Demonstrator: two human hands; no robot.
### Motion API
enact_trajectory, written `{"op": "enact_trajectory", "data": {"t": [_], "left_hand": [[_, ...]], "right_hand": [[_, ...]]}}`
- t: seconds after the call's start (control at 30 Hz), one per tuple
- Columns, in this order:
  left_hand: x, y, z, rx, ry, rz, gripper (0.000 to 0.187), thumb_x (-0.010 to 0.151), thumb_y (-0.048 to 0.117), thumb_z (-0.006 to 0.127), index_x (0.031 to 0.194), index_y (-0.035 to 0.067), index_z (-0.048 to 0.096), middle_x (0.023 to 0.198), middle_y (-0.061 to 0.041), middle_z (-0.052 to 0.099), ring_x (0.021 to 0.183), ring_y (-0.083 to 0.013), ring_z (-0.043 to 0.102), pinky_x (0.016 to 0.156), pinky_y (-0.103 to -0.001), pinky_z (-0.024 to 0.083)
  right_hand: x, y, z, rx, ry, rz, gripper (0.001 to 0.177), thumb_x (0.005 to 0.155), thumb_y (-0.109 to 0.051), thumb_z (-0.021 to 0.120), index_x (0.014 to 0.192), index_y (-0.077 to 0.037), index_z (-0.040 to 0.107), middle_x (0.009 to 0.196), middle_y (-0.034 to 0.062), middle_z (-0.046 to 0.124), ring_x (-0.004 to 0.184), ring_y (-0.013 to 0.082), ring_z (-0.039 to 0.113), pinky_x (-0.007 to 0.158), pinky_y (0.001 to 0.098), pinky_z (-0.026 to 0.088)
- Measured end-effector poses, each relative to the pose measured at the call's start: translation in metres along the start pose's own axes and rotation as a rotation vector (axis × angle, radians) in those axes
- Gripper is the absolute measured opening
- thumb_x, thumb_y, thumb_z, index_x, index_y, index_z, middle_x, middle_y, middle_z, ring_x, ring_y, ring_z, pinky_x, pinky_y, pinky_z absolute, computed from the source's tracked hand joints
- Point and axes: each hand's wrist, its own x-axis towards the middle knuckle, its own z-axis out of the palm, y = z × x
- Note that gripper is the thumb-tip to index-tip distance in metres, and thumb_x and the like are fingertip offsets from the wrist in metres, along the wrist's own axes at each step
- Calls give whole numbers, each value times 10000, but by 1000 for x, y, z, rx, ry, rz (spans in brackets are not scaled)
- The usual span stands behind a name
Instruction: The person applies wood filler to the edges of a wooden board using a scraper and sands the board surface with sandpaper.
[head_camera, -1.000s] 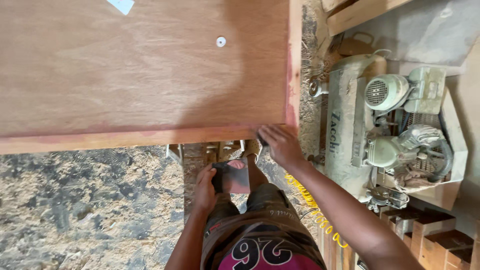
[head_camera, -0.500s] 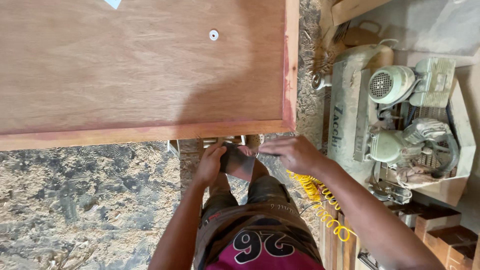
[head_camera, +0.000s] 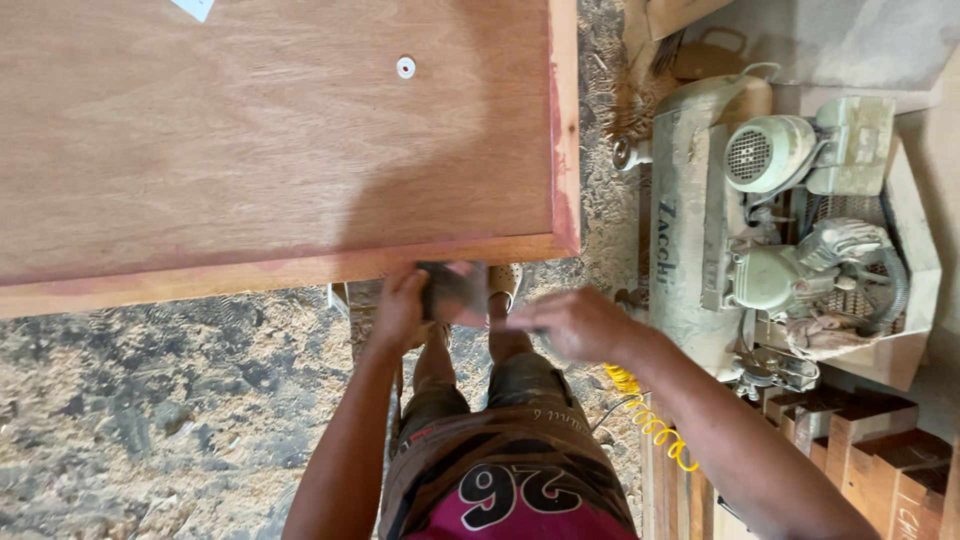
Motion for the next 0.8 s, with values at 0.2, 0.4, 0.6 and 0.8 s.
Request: {"op": "enact_trajectory", "data": {"t": [0.2, 0.4, 0.6, 0.8], "left_hand": [[-22, 14, -22, 172, 19, 9, 399, 1009, 269, 520, 1268, 1, 664, 1077, -194, 655, 893, -281, 612, 690, -419, 499], [-15, -52, -40, 207, 69, 162, 449, 985, 285, 593, 1319, -15, 620, 1250, -142, 670, 1141, -229, 628, 991, -325, 485], [2, -77, -34, 344, 50, 309, 485, 978, 306, 613, 1299, -57, 630, 1280, -172, 663, 1186, -262, 610, 1036, -352, 460], [3, -36, -6, 454, -231, 324, 481, 974, 289, 585, 1289, -69, 645, 1331, -194, 653, 1261, -282, 587, 1099, -353, 404]], "right_hand": [[29, 58, -3, -387, 284, 237, 531, 822, 117, 568, 1241, -160, 740, 1236, 72, 753, 1018, 258, 747, 785, 414, 629], [32, 57, 56, -694, 469, 120, 549, 836, 57, 527, 1318, -135, 705, 1312, 75, 723, 1203, 275, 689, 973, 388, 586], [21, 29, 14, -238, 248, 428, 515, 868, 27, 564, 1303, -205, 712, 1245, 72, 730, 1016, 269, 730, 855, 416, 595], [25, 1, -20, -106, 226, 101, 494, 804, 49, 578, 1221, -158, 744, 1225, 80, 747, 1036, 275, 735, 938, 415, 581]]}}
